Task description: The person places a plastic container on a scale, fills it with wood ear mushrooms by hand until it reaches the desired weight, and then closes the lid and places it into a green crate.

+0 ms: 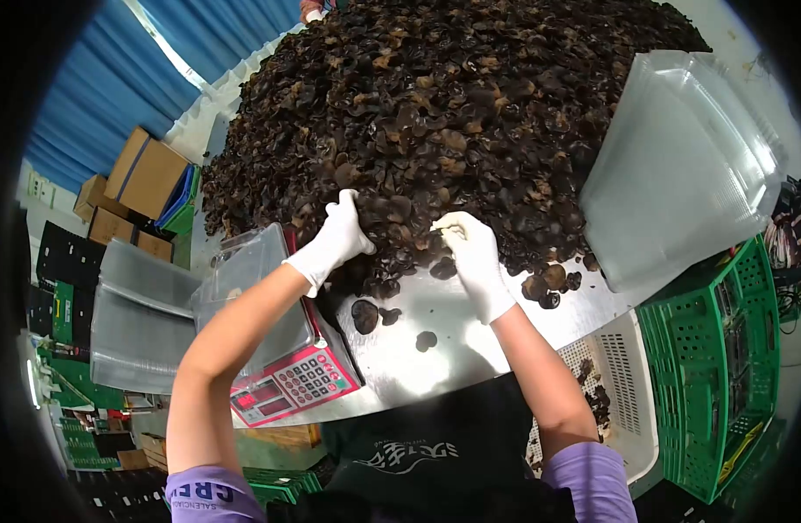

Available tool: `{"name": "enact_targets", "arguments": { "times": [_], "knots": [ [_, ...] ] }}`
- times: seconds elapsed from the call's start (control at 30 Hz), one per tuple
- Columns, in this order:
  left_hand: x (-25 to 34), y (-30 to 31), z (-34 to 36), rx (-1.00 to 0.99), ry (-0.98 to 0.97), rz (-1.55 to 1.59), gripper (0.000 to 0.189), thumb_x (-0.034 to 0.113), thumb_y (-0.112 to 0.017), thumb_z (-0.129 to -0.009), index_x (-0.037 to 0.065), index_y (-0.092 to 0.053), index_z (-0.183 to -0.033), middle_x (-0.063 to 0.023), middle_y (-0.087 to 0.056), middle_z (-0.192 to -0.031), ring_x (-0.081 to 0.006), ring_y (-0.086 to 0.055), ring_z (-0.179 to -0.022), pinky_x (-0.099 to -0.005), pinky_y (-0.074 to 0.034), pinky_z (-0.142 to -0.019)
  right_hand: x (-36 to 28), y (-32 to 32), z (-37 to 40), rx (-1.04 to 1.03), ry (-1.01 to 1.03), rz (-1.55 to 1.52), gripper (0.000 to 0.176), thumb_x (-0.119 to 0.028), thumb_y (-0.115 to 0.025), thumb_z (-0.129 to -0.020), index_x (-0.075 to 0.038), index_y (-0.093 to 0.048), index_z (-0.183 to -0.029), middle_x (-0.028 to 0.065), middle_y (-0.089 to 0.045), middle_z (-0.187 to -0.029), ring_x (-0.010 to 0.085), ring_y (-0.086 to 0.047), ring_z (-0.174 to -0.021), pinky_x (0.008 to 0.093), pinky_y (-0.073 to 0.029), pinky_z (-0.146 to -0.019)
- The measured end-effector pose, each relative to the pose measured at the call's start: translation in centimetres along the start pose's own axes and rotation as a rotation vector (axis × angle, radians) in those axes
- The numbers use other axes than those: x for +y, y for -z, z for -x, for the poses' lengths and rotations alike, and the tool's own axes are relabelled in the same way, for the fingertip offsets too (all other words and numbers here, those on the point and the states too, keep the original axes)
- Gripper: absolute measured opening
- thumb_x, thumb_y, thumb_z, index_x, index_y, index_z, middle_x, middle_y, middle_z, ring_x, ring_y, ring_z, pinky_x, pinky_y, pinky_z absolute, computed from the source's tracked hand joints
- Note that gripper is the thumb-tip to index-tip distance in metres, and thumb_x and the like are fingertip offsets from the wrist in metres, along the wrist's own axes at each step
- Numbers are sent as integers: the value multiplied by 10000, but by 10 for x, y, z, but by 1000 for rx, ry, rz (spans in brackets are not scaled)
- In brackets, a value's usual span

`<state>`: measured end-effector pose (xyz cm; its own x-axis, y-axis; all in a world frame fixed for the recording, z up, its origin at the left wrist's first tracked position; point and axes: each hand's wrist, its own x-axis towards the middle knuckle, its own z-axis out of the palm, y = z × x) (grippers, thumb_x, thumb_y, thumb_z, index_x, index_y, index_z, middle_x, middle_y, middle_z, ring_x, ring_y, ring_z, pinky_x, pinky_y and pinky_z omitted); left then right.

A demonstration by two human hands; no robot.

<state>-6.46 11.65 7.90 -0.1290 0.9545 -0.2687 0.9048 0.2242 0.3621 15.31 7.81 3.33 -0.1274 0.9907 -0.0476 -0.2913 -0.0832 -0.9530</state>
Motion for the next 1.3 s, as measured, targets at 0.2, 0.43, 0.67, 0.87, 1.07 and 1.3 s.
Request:
{"name": "enact_targets", "arguments": {
  "times": [0.2,0.43,0.67,0.87,1.07,1.3],
  "knots": [
    [54,-13,63,55,-278,-109,1001,40,-738,-715,36,-130,-1510,-295,-477,-1203,-437,-619,-993,-433,-560,-831,-60,64,75,-95,-16,247,103,-79,-628,-925,8,-665,-967,21,-648,-842,87,-584,-749,227,-463,-683],
    [66,-34,126,189,-740,-273,587,154,-639,-783,-7,-514,-1334,-189,-627,-1088,-308,-660,-773,-379,-557,-696,-93,189,208,-28,-174,1791,260,-163,-744,-769,-60,-685,-1000,151,-681,-851,328,-662,-758,438,-511,-690],
    [-2,88,38,264,-421,-541,360,152,-732,-734,25,-618,-1051,-173,-685,-925,-344,-672,-894,-450,-548,-773,-39,54,167,-6,349,1265,361,-81,-709,-771,-39,-641,-1124,154,-659,-1099,343,-617,-1016,410,-479,-895],
    [-92,101,-96,-342,124,-611,1219,242,-917,-561,-101,-194,-1481,-207,-684,-1128,-329,-666,-1060,-407,-557,-831,32,-70,108,-409,687,1263,560,-200,-695,-754,-113,-565,-1292,139,-515,-1325,320,-452,-1286,489,-349,-1035],
    [-83,65,-104,-296,206,-538,1256,217,-938,-576,15,-141,-1526,-216,-367,-1507,-375,-507,-1290,-483,-510,-987,74,-120,45,-624,781,1443,580,-324,-674,-802,-98,-565,-1324,162,-441,-1471,314,-346,-1411,545,-262,-1134],
    [-77,51,-103,-305,-98,-483,1247,189,-973,-437,-87,-252,-1416,-278,-556,-1280,-359,-550,-1229,-374,-503,-972,57,-71,24,-572,854,1509,240,-141,-535,-859,-38,-674,-1026,165,-603,-1291,291,-496,-1301,589,-260,-1149]
  ]
}}
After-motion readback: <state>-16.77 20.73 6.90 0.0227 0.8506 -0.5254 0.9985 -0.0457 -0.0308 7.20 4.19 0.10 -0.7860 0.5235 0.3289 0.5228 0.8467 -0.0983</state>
